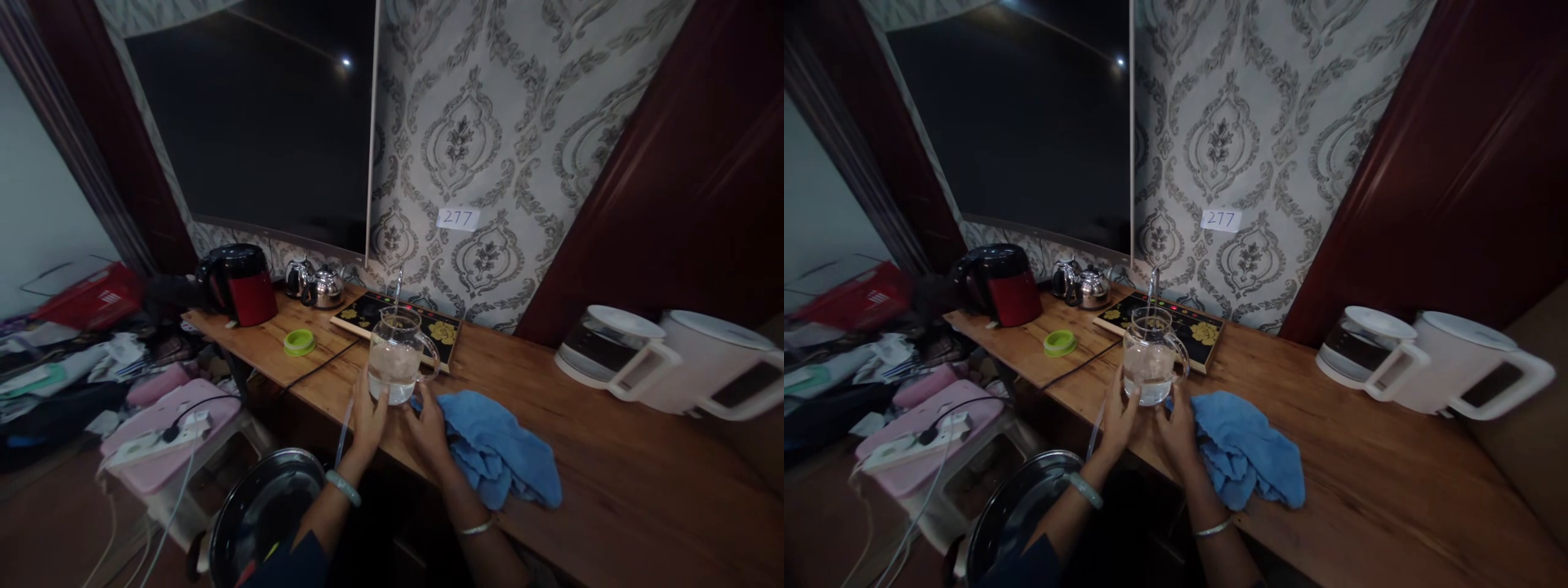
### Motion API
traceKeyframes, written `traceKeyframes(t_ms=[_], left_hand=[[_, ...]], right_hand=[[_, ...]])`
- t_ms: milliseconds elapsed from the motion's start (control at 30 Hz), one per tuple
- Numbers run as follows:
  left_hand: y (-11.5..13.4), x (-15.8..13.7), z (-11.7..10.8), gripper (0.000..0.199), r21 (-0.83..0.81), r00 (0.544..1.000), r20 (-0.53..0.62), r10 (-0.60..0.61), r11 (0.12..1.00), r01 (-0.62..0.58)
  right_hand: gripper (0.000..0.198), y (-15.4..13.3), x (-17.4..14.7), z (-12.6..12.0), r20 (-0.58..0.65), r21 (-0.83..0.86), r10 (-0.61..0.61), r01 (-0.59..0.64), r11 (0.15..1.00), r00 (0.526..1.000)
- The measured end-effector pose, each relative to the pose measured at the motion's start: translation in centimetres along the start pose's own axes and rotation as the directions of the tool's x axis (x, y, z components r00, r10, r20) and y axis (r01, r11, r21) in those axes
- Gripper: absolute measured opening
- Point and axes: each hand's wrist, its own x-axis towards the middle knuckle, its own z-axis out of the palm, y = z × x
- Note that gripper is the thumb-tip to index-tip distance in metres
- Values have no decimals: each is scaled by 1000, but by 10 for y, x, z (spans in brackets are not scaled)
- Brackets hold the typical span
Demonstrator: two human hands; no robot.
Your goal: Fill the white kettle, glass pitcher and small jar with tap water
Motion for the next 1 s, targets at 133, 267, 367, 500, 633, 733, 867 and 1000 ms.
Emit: traceKeyframes(t_ms=[133,267,367,500,633,733,867,1000], left_hand=[[-1,1,1,59,-2,1000,9,-10,1000,10],[-3,1,1,58,4,1000,3,-7,1000,7],[-4,1,1,58,7,1000,2,-8,1000,8],[-5,0,2,59,5,1000,4,-1,1000,1],[-6,0,2,60,0,1000,3,4,1000,-4],[-6,0,2,60,3,1000,-3,12,1000,-12],[-8,0,3,62,12,1000,-11,28,1000,-28],[-9,0,3,61,13,1000,-15,18,1000,-18]], right_hand=[[49,0,0,0,-15,6,-6,6,1000,1000],[46,-1,0,0,-8,3,1,-1,1000,1000],[46,-1,0,0,-3,0,2,-2,1000,1000],[48,1,0,0,-1,1,10,-10,1000,1000],[47,1,0,0,3,5,-4,4,1000,1000],[47,2,0,0,-5,6,4,-4,1000,1000],[48,1,-1,0,5,11,25,-25,1000,1000],[49,-1,-1,0,-4,6,23,-23,1000,1000]])
